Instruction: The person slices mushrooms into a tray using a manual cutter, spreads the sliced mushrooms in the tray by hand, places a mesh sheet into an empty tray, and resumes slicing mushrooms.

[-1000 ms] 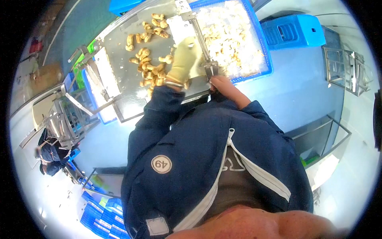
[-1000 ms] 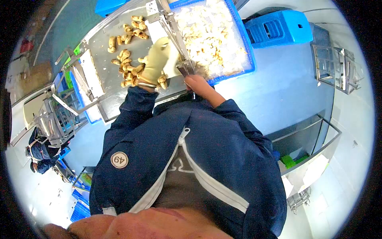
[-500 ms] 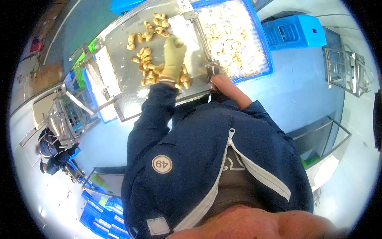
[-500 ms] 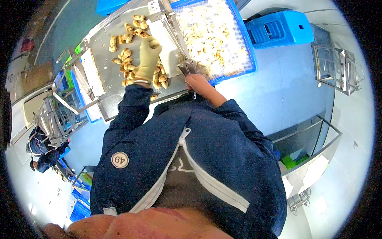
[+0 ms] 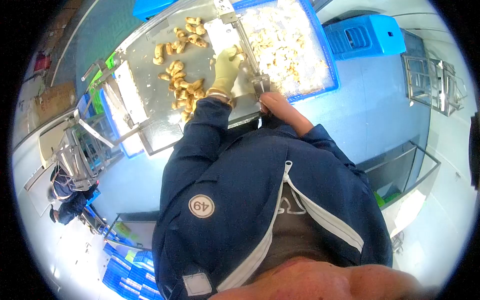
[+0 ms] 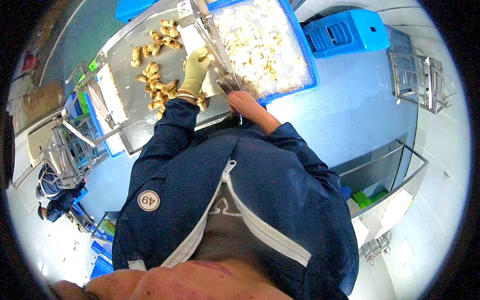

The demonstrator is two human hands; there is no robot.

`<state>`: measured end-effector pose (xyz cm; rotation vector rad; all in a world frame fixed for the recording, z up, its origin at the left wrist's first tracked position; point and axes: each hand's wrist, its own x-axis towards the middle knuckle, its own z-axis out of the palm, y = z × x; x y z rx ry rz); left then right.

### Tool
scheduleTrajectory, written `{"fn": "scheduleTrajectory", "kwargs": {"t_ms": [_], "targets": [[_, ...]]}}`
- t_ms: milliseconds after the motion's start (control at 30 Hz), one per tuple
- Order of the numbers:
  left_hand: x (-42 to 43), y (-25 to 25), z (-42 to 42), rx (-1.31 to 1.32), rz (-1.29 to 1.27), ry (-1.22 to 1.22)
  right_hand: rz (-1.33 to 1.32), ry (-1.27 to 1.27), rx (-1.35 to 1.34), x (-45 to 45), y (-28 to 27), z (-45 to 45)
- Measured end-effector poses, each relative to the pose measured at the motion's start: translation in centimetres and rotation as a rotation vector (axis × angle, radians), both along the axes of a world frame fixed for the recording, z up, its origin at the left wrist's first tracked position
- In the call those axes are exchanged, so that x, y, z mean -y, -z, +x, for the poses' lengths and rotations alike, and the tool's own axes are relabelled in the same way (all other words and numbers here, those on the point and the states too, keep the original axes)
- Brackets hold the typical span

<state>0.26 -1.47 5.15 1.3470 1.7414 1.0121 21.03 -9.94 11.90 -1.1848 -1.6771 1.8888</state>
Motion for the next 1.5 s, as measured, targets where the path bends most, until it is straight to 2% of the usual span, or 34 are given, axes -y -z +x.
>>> {"fn": "scheduleTrajectory", "kwargs": {"t_ms": [67, 133, 233, 300, 333, 400, 467, 567, 600, 700, 767, 833, 867, 933, 967, 1000, 1033, 1100, 1133, 1167, 1233, 1267, 1333, 1367, 1433, 1500], "targets": [[-0.1, -0.8, 0.1, 0.01, -0.046, 0.004, -0.033, 0.05, 0.032, -0.3, -1.0, -0.1], [-0.2, -0.4, 0.0, 0.024, -0.074, 0.013, -0.149, 0.167, 0.103, -0.9, -5.7, -0.9], [-1.0, 1.2, -0.4, 0.032, -0.039, 0.064, 0.037, 0.102, 0.029, -1.7, -6.3, -0.9], [-1.1, 1.2, -0.6, 0.009, 0.046, 0.116, 0.045, 0.021, 0.144, -0.8, -1.7, -0.5], [-1.1, 1.3, -0.8, 0.048, -0.003, 0.138, 0.049, -0.019, 0.204, -0.1, 0.5, -0.3], [-1.7, 1.3, -1.3, 0.126, -0.096, 0.185, 0.224, -0.048, 0.162, 0.8, 1.7, -0.2], [-2.6, 1.3, -1.7, 0.129, -0.072, 0.231, 0.648, -0.201, 0.232, -0.1, 2.5, 0.2], [-2.2, 0.5, -1.1, 0.227, -0.148, 0.239, -0.152, 0.19, -0.016, -1.7, -6.6, -1.6], [-2.1, -1.0, -0.8, 0.252, -0.202, 0.249, 0.08, 0.086, 0.022, -1.6, -5.2, -1.1], [-2.0, -1.7, -0.8, 0.185, -0.216, 0.248, 0.263, -0.018, 0.13, 0.4, 1.5, 0.0], [-2.1, -0.5, -0.8, 0.212, -0.209, 0.237, 0.472, -0.134, 0.218, 0.5, 3.1, 0.3], [-2.5, 1.2, -1.1, 0.265, -0.147, 0.24, 0.693, -0.273, 0.35, -0.4, 1.6, -0.3], [-2.1, 1.9, -1.1, 0.292, -0.125, 0.25, 0.406, -0.142, 0.248, -0.2, 0.1, -0.5], [-2.2, 0.6, -0.5, 0.178, -0.194, 0.255, -0.127, 0.114, 0.041, -1.9, -5.3, -1.1], [-2.3, -0.4, -0.3, 0.118, -0.226, 0.253, 0.14, 0.059, 0.076, -1.2, -3.1, -0.8], [-2.2, 1.9, -0.2, 0.212, -0.149, 0.159, 0.407, -0.001, 0.108, 0.1, 1.0, -0.3], [-2.6, 2.4, -0.6, 0.212, -0.153, 0.18, 0.669, -0.063, 0.139, 0.8, 3.3, 0.0], [-2.4, 2.5, -0.8, 0.22, -0.179, 0.228, 0.381, -0.069, 0.177, 1.4, 2.9, 0.1], [-2.0, 0.3, -0.1, 0.194, -0.218, 0.167, 0.49, -0.112, 0.186, 0.6, 2.7, 0.2], [-2.3, 1.7, -0.5, 0.205, -0.179, 0.187, 0.588, -0.151, 0.193, 0.4, 2.5, 0.1], [-2.8, 6.7, -1.3, 0.231, -0.11, 0.238, 0.135, 0.071, 0.088, -0.8, -4.8, -1.3], [-2.8, 5.7, -1.0, 0.198, -0.121, 0.249, -0.079, 0.179, 0.036, -1.6, -7.2, -1.6], [-2.6, 2.4, -0.6, 0.126, -0.138, 0.263, -0.052, 0.096, 0.099, -1.0, -4.7, -1.2], [-2.8, 2.2, -0.7, 0.196, -0.139, 0.255, -0.039, 0.049, 0.129, -0.3, -2.5, -1.0], [-2.3, 3.1, -1.0, 0.344, -0.165, 0.246, 0.395, -0.058, 0.126, 0.9, 1.0, -0.3], [-2.5, 2.9, -0.9, 0.418, -0.203, 0.224, 0.505, -0.062, 0.123, 1.1, 2.6, 0.1]]}}
